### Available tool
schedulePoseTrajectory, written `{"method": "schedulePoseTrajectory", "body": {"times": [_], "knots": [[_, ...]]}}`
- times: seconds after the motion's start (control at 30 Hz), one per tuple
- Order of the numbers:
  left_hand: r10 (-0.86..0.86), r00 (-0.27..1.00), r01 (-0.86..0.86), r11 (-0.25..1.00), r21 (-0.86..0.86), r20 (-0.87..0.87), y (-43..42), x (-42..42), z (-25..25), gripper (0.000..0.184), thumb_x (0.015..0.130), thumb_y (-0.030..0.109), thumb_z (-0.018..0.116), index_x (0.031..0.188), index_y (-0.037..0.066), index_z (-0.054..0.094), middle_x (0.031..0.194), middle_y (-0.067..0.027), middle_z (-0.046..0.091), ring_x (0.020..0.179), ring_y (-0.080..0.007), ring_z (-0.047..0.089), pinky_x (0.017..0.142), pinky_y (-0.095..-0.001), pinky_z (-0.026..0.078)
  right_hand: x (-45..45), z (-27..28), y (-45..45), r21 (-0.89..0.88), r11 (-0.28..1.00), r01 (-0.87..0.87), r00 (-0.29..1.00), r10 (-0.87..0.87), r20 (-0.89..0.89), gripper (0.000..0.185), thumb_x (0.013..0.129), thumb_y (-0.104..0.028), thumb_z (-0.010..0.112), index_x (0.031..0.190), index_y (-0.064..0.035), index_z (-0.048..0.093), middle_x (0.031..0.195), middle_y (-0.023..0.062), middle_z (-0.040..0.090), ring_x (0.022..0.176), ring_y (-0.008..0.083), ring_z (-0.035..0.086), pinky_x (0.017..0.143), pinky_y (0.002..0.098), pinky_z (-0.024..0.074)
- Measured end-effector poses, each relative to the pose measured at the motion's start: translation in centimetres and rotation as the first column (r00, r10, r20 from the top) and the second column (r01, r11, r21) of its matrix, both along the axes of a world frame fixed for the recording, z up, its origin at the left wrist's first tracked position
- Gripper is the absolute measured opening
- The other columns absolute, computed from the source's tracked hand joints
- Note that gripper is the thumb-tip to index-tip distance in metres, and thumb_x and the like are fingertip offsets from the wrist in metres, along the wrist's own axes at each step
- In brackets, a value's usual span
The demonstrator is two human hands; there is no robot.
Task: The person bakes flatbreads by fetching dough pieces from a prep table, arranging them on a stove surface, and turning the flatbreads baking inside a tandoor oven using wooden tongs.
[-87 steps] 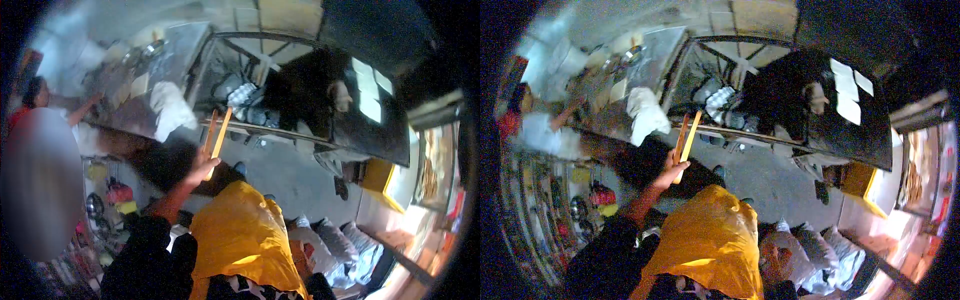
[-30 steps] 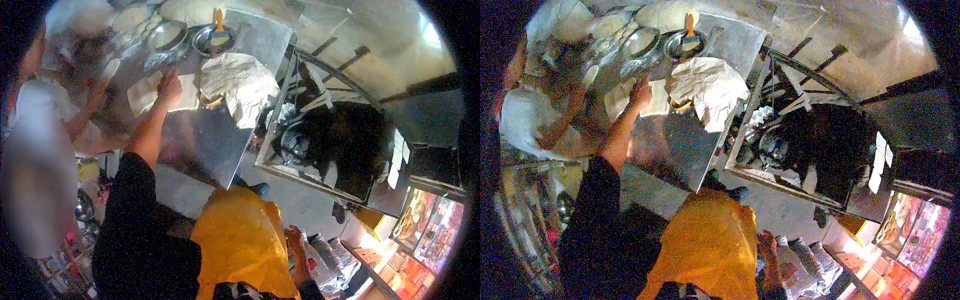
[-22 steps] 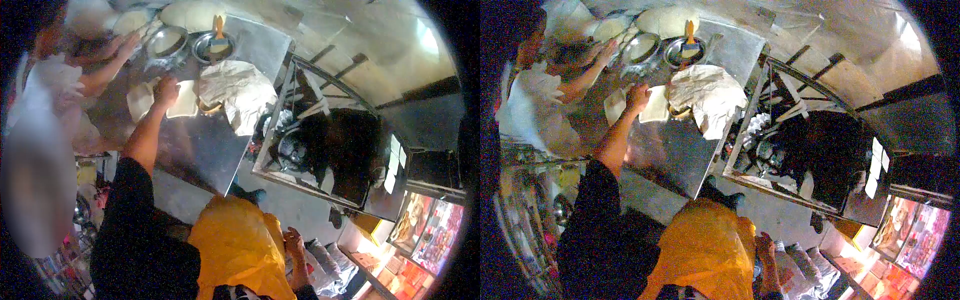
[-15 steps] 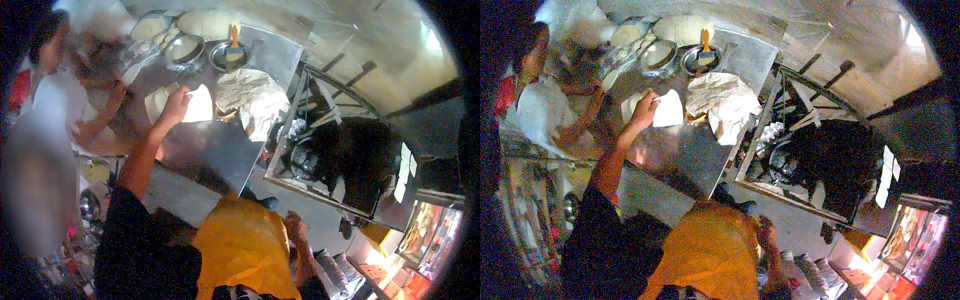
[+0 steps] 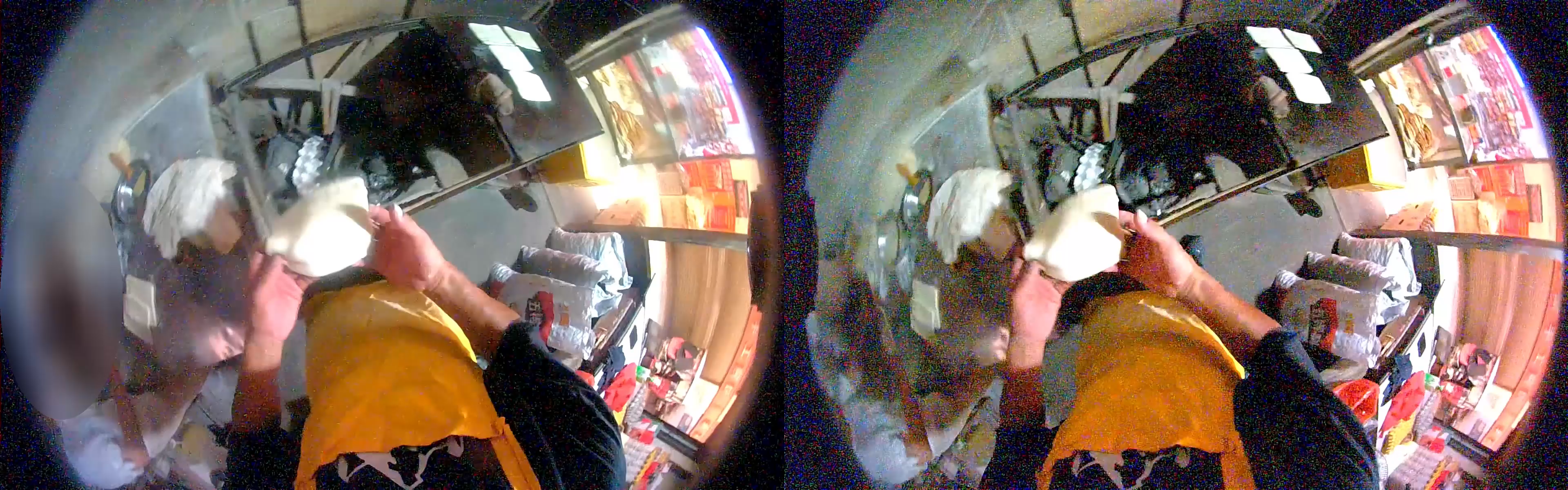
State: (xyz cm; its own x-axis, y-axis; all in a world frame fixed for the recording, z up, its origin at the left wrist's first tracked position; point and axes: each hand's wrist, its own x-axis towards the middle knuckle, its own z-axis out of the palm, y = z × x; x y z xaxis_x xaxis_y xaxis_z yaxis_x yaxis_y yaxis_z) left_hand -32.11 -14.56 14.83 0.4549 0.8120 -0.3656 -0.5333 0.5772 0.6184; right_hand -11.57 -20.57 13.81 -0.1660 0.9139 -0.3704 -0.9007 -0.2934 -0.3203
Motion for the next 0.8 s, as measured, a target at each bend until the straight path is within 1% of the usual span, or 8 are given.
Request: {"method": "schedulePoseTrajectory", "body": {"times": [0.03, 0.1, 0.17, 0.3, 0.43, 0.57, 0.7, 0.8], "knots": [[-0.068, 0.995, 0.072, 0.996, -0.052, 0.074, -0.6, 1.9, -1.2, 0.035, 0.090, 0.017, 0.053, 0.124, 0.011, 0.044, 0.118, -0.0083, 0.056, 0.106, -0.0234, 0.057, 0.086, -0.0408, 0.052, 2.3, -0.5, -0.7, -0.039, 0.999, -0.010, 0.997, 0.013, 0.075, 0.051, 0.092, -0.042, 0.049, 0.127, -0.0045, 0.047, 0.129, 0.0117, 0.051, 0.119, 0.0240, 0.048, 0.101, 0.0418, 0.0369], [-0.164, 0.985, 0.169, 0.980, -0.106, 0.061, -1.6, 5.9, -3.9, 0.036, 0.089, 0.017, 0.052, 0.123, 0.009, 0.044, 0.117, -0.0091, 0.056, 0.105, -0.0243, 0.058, 0.087, -0.0424, 0.051, 6.4, -7.2, -2.8, -0.238, 0.970, 0.046, 0.931, 0.044, 0.362, 0.021, 0.090, -0.012, 0.054, 0.108, -0.0004, 0.058, 0.098, 0.0067, 0.063, 0.089, 0.0175, 0.060, 0.079, 0.0286, 0.0486], [-0.321, 0.943, 0.328, 0.941, -0.088, 0.083, -2.2, 10.6, -5.4, 0.031, 0.092, 0.015, 0.048, 0.123, 0.017, 0.047, 0.122, -0.0063, 0.055, 0.112, -0.0249, 0.055, 0.087, -0.0459, 0.051, 9.6, -5.6, -3.1, -0.406, 0.906, 0.120, 0.893, 0.080, 0.443, 0.021, 0.088, -0.010, 0.058, 0.105, 0.0000, 0.058, 0.091, 0.0061, 0.062, 0.080, 0.0155, 0.059, 0.070, 0.0293, 0.0492], [-0.398, 0.912, 0.360, 0.893, -0.270, -0.099, -2.7, 20.3, -9.0, 0.035, 0.090, 0.016, 0.051, 0.124, 0.013, 0.045, 0.118, -0.0097, 0.057, 0.104, -0.0250, 0.058, 0.083, -0.0418, 0.050, 20.6, -5.4, -3.8, -0.288, 0.939, 0.187, 0.693, 0.081, 0.717, 0.019, 0.085, -0.012, 0.060, 0.101, -0.0008, 0.059, 0.087, 0.0052, 0.062, 0.072, 0.0143, 0.058, 0.062, 0.0279, 0.0479], [-0.424, 0.882, 0.395, 0.903, -0.168, -0.207, -0.2, 32.9, -7.7, 0.035, 0.090, 0.019, 0.052, 0.124, 0.011, 0.044, 0.115, -0.0099, 0.058, 0.100, -0.0235, 0.059, 0.082, -0.0393, 0.051, 33.5, -4.0, -1.0, -0.077, 0.973, 0.215, 0.530, -0.050, 0.846, 0.014, 0.084, -0.003, 0.058, 0.098, -0.0015, 0.058, 0.087, 0.0033, 0.062, 0.075, 0.0129, 0.057, 0.067, 0.0292, 0.0498], [-0.392, 0.882, 0.448, 0.869, 0.210, -0.260, 4.6, 45.3, -1.8, 0.041, 0.095, 0.030, 0.049, 0.130, 0.011, 0.040, 0.117, -0.0105, 0.056, 0.099, -0.0230, 0.061, 0.080, -0.0345, 0.051, 48.3, 2.6, 2.8, -0.044, 0.968, 0.247, 0.391, -0.059, 0.918, 0.019, 0.083, -0.008, 0.056, 0.101, -0.0025, 0.060, 0.087, 0.0049, 0.062, 0.074, 0.0148, 0.058, 0.068, 0.0292, 0.0497], [-0.425, 0.857, 0.507, 0.801, 0.320, -0.292, 5.9, 49.0, -1.3, 0.039, 0.096, 0.028, 0.049, 0.128, 0.008, 0.043, 0.115, -0.0120, 0.058, 0.098, -0.0208, 0.061, 0.082, -0.0324, 0.048, 65.0, -1.9, 6.7, 0.413, 0.906, 0.093, 0.139, -0.423, 0.895, 0.031, 0.085, -0.021, 0.058, 0.110, -0.0024, 0.059, 0.087, 0.0091, 0.061, 0.080, 0.0203, 0.059, 0.070, 0.0309, 0.0473], [-0.486, 0.749, 0.613, 0.766, 0.193, -0.449, 4.2, 47.3, -5.2, 0.036, 0.097, 0.025, 0.044, 0.128, 0.006, 0.042, 0.114, -0.0123, 0.059, 0.100, -0.0216, 0.061, 0.084, -0.0357, 0.048, 73.9, -4.9, 6.7, 0.012, 0.942, 0.335, 0.071, -0.038, 0.997, 0.038, 0.091, -0.030, 0.051, 0.115, -0.0008, 0.057, 0.095, 0.0130, 0.062, 0.085, 0.0240, 0.059, 0.073, 0.0325, 0.0478]]}}
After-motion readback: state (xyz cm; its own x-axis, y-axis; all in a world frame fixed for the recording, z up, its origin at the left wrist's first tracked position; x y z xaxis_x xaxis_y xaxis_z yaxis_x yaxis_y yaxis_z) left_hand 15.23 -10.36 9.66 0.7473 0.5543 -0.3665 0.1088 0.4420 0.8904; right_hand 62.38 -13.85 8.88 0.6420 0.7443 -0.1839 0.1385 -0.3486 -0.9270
